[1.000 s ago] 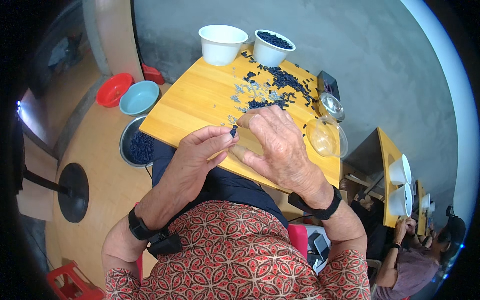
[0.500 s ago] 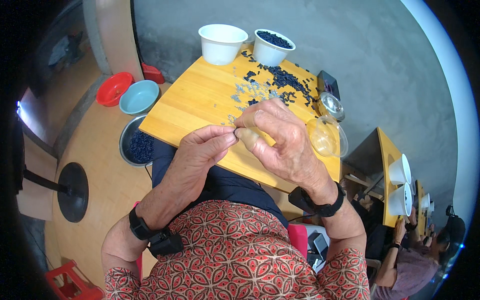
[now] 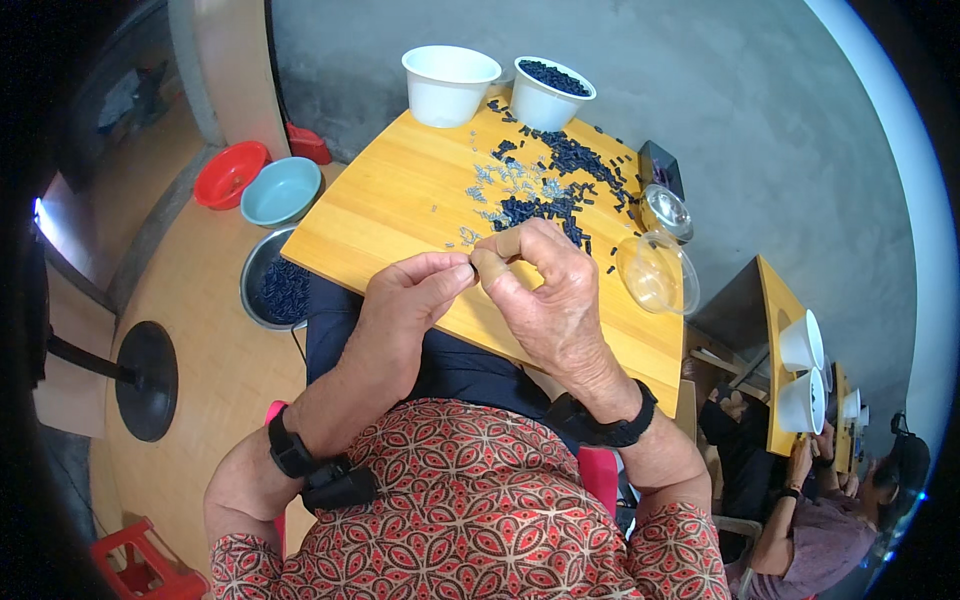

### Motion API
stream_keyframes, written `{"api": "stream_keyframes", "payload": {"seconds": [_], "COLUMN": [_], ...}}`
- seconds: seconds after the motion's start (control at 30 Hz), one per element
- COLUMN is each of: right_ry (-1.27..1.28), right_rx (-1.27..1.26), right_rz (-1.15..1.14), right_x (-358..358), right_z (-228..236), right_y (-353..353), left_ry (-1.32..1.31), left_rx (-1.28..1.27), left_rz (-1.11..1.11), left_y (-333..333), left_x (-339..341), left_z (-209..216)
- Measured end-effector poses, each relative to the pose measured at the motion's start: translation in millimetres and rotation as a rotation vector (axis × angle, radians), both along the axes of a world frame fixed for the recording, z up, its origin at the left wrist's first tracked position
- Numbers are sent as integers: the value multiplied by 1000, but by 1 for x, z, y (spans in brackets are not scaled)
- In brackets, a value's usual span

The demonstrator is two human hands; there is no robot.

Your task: Assembling small plastic and rubber components at a workspace.

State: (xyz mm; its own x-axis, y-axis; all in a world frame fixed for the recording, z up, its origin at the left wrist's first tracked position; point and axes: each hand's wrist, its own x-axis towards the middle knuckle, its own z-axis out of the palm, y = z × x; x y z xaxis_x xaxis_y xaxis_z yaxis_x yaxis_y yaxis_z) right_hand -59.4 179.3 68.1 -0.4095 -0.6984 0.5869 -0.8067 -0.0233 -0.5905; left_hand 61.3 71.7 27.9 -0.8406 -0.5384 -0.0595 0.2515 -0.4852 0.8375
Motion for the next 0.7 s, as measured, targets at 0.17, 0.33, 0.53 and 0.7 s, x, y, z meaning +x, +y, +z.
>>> {"api": "stream_keyframes", "payload": {"seconds": [0.17,0.33,0.53,0.7], "right_ry": [392,642,701,699], "right_rx": [71,118,75,116], "right_rz": [-6,9,17,19], "right_x": [-4,-16,-13,-11], "right_z": [11,14,17,19], "right_y": [5,5,0,1], "left_ry": [-24,-38,-43,-20], "left_rx": [80,57,63,-6], "left_rz": [-55,-81,-128,-165], "left_y": [-4,-2,-9,-15], "left_x": [1,2,3,3], "left_z": [5,6,11,17]}}
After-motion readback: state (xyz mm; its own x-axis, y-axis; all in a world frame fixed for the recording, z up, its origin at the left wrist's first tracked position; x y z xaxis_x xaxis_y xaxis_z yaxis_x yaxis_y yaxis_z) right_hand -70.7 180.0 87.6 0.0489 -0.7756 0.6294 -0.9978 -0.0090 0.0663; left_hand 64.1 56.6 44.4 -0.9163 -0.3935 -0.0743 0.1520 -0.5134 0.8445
